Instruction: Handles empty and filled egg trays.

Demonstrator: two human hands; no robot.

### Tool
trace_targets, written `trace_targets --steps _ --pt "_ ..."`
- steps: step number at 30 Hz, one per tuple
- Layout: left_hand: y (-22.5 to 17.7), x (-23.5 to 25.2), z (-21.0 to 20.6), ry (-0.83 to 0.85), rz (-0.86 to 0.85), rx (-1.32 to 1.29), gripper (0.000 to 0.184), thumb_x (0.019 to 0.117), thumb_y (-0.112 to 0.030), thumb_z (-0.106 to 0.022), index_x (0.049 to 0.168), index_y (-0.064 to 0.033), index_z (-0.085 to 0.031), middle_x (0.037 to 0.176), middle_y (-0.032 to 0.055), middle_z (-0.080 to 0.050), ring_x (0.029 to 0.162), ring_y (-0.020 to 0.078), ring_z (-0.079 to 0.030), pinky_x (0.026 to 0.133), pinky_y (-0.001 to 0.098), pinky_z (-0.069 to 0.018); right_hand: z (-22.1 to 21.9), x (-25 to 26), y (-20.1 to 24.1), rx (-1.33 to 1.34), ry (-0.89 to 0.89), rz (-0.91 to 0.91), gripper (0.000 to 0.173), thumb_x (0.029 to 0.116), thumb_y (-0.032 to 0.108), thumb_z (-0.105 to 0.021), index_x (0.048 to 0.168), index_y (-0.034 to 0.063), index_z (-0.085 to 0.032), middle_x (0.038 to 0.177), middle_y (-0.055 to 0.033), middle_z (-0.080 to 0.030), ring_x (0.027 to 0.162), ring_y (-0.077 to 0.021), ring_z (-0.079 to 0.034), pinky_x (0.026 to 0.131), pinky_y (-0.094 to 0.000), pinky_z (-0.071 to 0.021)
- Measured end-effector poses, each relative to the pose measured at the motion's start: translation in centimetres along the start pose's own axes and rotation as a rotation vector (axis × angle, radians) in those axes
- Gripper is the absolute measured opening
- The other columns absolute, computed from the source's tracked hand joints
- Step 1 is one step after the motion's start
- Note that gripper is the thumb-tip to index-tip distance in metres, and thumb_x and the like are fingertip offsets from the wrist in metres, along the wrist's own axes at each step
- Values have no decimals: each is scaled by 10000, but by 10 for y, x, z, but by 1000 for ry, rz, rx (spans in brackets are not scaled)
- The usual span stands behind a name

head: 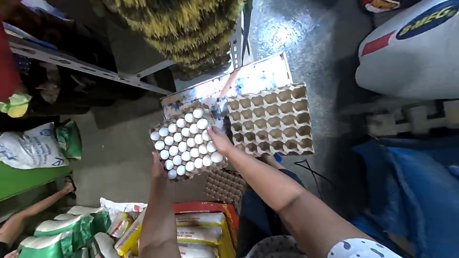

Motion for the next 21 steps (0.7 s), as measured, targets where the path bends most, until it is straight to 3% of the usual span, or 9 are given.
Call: trace_targets --steps 2,6,9,11,13,15,17,19,21 --pt "2 7 1 -31 21 18 772 1077 -611 -125 1415 -58 -545 1268 170 -675 1128 258 -669 943 501 -563 4 4 0 -29 -51 7 613 1092 487 -387 1472 24 -515 1563 -234 -401 1454 -383 -383 1183 -595 -327" --pt "6 15 -3 3 57 -33 754 1080 -596 -100 1409 -62 -519 1232 160 -678 1086 248 -677 907 484 -574 9 13 3 -99 -131 72 571 1095 451 -402 1305 -37 -609 1494 -284 -366 1366 -421 -412 1103 -608 -380" --pt "16 24 1 -11 71 -34 753 1080 -602 -124 1413 -58 -524 1231 177 -681 1096 277 -679 912 509 -571 11 17 -3 -125 -186 121 574 1103 432 -359 1432 -1 -541 1511 -297 -371 1394 -445 -396 1136 -606 -363" --pt "17 28 -2 -15 90 -9 775 1065 -633 -116 1435 -81 -514 1251 171 -674 1112 275 -669 920 515 -561 24 12 0 -132 -293 215 521 1100 376 -361 1427 15 -545 1499 -292 -404 1388 -438 -411 1142 -581 -369" --pt "21 34 -2 -6 114 -37 800 1041 -678 -113 1407 -108 -537 1201 155 -695 1069 270 -685 885 517 -577 55 -4 7 -232 -456 318 494 1069 351 -407 1389 22 -588 1502 -281 -428 1370 -448 -430 1126 -597 -375" --pt "26 40 -1 1 143 -97 822 1018 -718 -121 1368 -122 -567 1147 151 -713 1027 281 -700 848 525 -587 107 -29 9 -355 -686 260 518 1042 376 -502 1419 28 -575 1548 -287 -390 1417 -477 -381 1160 -630 -326" --pt "27 41 -4 33 167 -136 852 995 -747 -91 1346 -142 -576 1105 141 -722 990 276 -710 812 517 -598 170 -58 -4 -435 -917 61 712 988 447 -603 1531 20 -429 1618 -318 -260 1489 -517 -253 1197 -669 -216" --pt "23 38 -10 47 174 -155 848 989 -754 -87 1317 -154 -589 1059 127 -727 951 262 -717 784 501 -604 228 -75 -31 -480 -994 -194 1008 921 589 -642 1629 30 -191 1669 -305 -128 1543 -496 -129 1217 -687 -96" --pt "21 37 -13 89 161 -152 834 998 -736 -70 1312 -157 -581 1042 117 -726 935 246 -717 776 482 -608 270 -81 -56 -512 -937 -326 1188 858 669 -693 1643 32 -69 1658 -318 -157 1528 -495 -197 1206 -698 -147"
Point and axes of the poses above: each hand's wrist, its own x-axis towards the middle knuckle, its own z-axis out of the back of the hand, y = z × x, the point moved 8 cm from there along x, towards the middle knuckle
